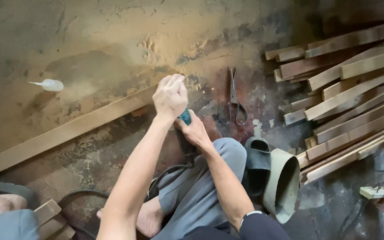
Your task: Repairing a piece of wood by applying glue to a cavity and then smoothing it with an angle grinder.
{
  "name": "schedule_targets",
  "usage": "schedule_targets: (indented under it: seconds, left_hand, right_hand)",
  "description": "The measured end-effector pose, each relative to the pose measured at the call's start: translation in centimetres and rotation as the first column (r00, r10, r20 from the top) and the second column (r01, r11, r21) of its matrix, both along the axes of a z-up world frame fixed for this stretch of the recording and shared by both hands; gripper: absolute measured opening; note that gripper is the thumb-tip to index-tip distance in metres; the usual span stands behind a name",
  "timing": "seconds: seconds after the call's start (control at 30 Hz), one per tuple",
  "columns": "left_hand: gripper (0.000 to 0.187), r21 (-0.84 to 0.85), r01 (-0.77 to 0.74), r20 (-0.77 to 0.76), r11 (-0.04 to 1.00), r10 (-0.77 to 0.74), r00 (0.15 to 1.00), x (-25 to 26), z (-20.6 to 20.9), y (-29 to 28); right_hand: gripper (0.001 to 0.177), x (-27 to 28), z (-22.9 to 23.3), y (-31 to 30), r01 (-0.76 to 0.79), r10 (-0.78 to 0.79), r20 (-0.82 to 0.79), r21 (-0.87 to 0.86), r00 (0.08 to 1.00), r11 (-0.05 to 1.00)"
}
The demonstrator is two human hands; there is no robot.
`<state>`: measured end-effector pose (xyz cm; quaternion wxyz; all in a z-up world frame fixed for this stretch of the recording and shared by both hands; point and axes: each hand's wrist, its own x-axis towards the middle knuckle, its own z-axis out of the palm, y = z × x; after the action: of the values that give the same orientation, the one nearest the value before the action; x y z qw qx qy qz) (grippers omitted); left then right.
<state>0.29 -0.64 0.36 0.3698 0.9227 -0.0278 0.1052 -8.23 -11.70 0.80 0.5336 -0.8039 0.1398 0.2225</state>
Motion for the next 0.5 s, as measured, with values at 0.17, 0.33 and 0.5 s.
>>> schedule_targets:
  seconds: [0.17, 0.33, 0.5]
  left_hand:
    - [0.026, -0.005, 0.091, -0.004, 0.996, -0.091, 0.996, 1.2, 0.6, -2.3]
    - [0.025, 0.016, 0.041, 0.009, 0.999, -0.041, 0.999, 0.5, 0.2, -0.2]
    - [0.025, 0.004, 0.057, 0.017, 0.998, -0.057, 0.998, 1.3, 1.0, -1.6]
  right_hand:
    - [0.042, 0.4, -0.8, -1.8, 0.134, -0.132, -0.025, 0.086, 0.991, 0.987]
    - [0.042, 0.6, 0.5, 0.1, 0.008, -0.010, 0.030, 0.050, 1.000, 0.999]
    - [0.040, 0.7, -0.2, -1.3, 0.075, -0.074, -0.012, 0.054, 0.997, 0.996]
